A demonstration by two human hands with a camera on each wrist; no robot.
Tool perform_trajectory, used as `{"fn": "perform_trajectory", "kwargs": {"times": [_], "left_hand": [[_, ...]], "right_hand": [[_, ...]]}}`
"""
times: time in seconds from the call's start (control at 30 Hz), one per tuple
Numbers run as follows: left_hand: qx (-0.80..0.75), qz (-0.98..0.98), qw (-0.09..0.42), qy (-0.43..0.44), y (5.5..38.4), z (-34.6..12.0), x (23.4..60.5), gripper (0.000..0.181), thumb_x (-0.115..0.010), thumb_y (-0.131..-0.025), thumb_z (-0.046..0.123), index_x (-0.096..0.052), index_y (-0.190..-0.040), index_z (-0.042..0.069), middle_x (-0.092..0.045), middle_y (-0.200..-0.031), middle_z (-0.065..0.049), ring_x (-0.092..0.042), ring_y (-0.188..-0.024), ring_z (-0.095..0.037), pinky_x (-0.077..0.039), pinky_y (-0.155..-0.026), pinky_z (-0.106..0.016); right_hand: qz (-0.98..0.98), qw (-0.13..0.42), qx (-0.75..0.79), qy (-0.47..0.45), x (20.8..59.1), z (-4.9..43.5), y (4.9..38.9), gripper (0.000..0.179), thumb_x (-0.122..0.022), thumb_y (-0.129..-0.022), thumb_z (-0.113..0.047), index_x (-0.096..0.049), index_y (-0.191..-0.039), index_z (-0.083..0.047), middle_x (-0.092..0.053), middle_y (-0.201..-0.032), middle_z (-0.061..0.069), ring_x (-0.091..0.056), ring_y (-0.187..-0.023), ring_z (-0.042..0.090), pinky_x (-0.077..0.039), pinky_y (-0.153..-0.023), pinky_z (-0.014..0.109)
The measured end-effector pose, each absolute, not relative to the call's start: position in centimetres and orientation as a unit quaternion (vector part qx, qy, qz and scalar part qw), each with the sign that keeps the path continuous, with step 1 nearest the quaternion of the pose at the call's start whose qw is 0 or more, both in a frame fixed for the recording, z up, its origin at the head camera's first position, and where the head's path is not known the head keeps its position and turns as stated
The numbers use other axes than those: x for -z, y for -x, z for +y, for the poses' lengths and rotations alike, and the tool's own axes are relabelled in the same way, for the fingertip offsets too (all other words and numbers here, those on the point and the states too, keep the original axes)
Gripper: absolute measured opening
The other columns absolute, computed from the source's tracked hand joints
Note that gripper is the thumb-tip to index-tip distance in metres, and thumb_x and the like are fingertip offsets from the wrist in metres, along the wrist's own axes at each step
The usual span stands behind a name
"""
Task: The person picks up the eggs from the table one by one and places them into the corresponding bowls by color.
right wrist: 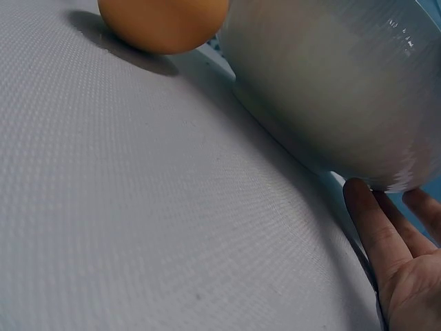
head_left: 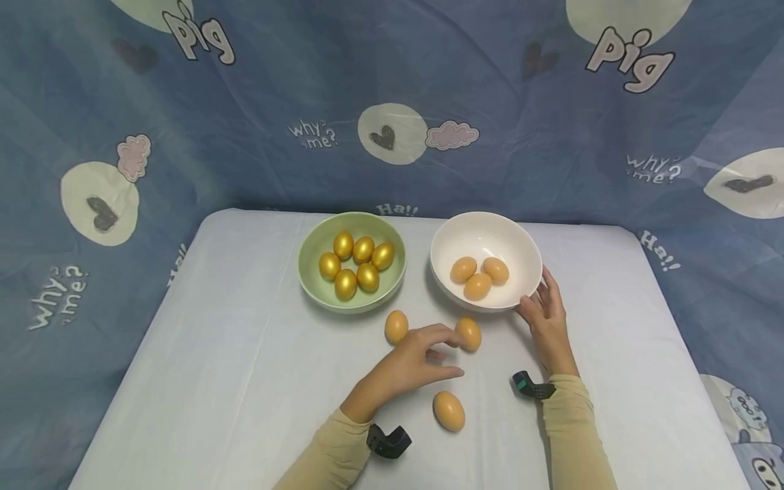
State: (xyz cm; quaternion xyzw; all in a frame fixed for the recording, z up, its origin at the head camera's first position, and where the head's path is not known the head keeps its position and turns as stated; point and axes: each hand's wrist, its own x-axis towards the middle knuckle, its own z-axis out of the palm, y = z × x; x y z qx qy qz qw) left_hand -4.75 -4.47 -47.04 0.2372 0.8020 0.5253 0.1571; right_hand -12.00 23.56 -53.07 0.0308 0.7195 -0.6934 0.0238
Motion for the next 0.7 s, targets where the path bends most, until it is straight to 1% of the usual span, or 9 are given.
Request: {"fn": "perform_trajectory", "kwargs": {"times": [0.17, 0.3, 0.4, 0.57, 0.7], "left_hand": [[-0.529, 0.795, 0.178, -0.235, 3.5, -4.7, 48.2, 0.04, -0.081, -0.09, 0.015, -0.069, -0.128, 0.009, -0.069, -0.13, -0.001, -0.065, -0.124, -0.02, -0.058, -0.101, -0.02], [-0.525, 0.796, 0.203, -0.223, 2.5, -4.6, 48.7, 0.039, -0.082, -0.09, 0.018, -0.069, -0.126, 0.009, -0.069, -0.129, 0.002, -0.065, -0.124, -0.02, -0.058, -0.1, -0.019], [-0.522, 0.795, 0.214, -0.222, 1.8, -4.5, 49.0, 0.038, -0.082, -0.09, 0.019, -0.07, -0.125, 0.01, -0.069, -0.128, 0.003, -0.065, -0.123, -0.017, -0.058, -0.1, -0.019], [-0.499, 0.805, 0.205, -0.245, 0.8, -4.2, 49.7, 0.037, -0.083, -0.088, 0.019, -0.072, -0.123, 0.012, -0.071, -0.125, 0.005, -0.064, -0.116, -0.007, -0.055, -0.097, -0.017], [-0.475, 0.817, 0.193, -0.262, 0.2, -3.9, 50.0, 0.035, -0.084, -0.087, 0.019, -0.074, -0.121, 0.014, -0.073, -0.123, 0.007, -0.062, -0.116, -0.001, -0.053, -0.102, -0.019]], "right_hand": [[0.717, 0.024, 0.696, -0.029, 53.1, 23.5, 12.0, 0.077, -0.063, -0.104, -0.022, -0.018, -0.164, -0.04, -0.019, -0.174, 0.003, -0.034, -0.156, 0.032, -0.052, -0.103, 0.012], [0.718, 0.024, 0.695, -0.028, 53.2, 23.5, 12.1, 0.077, -0.063, -0.104, -0.022, -0.018, -0.164, -0.04, -0.019, -0.174, 0.003, -0.034, -0.156, 0.032, -0.052, -0.103, 0.012], [0.721, 0.024, 0.692, -0.029, 53.2, 23.5, 12.1, 0.077, -0.063, -0.104, -0.023, -0.018, -0.164, -0.04, -0.02, -0.174, 0.002, -0.035, -0.155, 0.031, -0.052, -0.103, 0.012], [0.72, 0.023, 0.693, -0.028, 53.2, 23.5, 12.0, 0.076, -0.062, -0.104, -0.021, -0.019, -0.164, -0.04, -0.02, -0.174, 0.002, -0.035, -0.155, 0.031, -0.053, -0.103, 0.013], [0.723, 0.021, 0.69, -0.028, 53.3, 23.5, 12.0, 0.077, -0.062, -0.104, -0.021, -0.019, -0.164, -0.041, -0.02, -0.174, 0.001, -0.035, -0.155, 0.032, -0.053, -0.102, 0.013]]}}
